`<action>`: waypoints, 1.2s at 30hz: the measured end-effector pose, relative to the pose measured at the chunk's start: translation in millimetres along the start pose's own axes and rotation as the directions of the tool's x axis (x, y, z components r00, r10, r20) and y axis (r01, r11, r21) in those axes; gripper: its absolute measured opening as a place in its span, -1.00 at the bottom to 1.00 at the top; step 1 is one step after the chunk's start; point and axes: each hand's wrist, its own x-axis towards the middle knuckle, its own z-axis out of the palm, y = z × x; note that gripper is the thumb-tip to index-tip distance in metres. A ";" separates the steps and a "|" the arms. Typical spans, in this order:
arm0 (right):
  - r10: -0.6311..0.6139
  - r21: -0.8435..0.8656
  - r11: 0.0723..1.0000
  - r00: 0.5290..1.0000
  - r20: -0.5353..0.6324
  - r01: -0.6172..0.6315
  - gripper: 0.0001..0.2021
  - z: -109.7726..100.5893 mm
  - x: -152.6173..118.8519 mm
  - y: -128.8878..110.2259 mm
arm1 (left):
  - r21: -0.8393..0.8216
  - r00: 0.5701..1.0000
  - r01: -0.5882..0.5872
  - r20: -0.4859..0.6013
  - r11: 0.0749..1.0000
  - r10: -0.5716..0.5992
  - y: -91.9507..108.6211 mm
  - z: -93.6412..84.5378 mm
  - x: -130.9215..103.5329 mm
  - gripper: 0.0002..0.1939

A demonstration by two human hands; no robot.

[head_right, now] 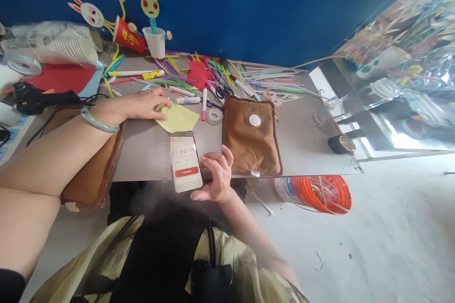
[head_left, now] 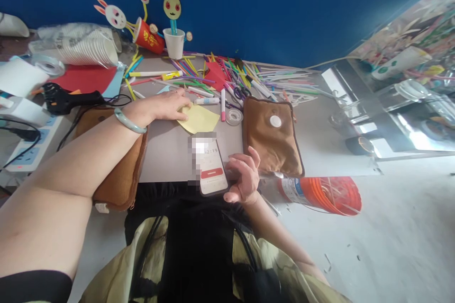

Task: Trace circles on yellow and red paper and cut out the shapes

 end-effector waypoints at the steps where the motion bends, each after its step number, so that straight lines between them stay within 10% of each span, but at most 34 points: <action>1: -0.001 -0.003 1.000 1.000 0.004 0.001 -0.29 -0.2 0.3 -0.5 | 0.004 1.000 -0.006 -0.001 1.000 0.006 0.1 -0.3 -0.2 -0.51; 19: -0.069 -0.055 0.996 0.996 -0.062 0.065 -0.43 -18.1 -46.6 -15.5 | 0.008 0.999 -0.048 -0.006 0.999 0.048 -0.3 -2.3 -1.3 -0.54; 24: 0.026 -0.010 1.000 0.955 0.294 -0.024 -0.63 -47.5 -108.7 -9.5 | 0.013 0.999 -0.044 0.003 0.999 0.044 -0.4 -2.5 -1.6 -0.50; 27: 0.309 -0.225 0.947 0.843 0.441 -0.230 -0.65 -59.0 -155.3 3.5 | 0.015 0.999 -0.038 -0.010 0.999 0.038 -0.5 -1.6 -1.5 -0.50; 30: 0.656 -0.446 0.741 0.683 0.321 -0.503 -0.55 -61.0 -194.3 23.4 | 0.018 1.000 -0.028 -0.007 0.999 0.028 0.2 -1.8 -1.5 -0.51; 36: 0.955 -0.311 0.296 0.277 0.105 -0.903 -0.26 -55.0 -221.7 75.7 | 0.018 1.000 -0.029 0.001 0.999 0.029 2.2 -3.4 -1.6 -0.55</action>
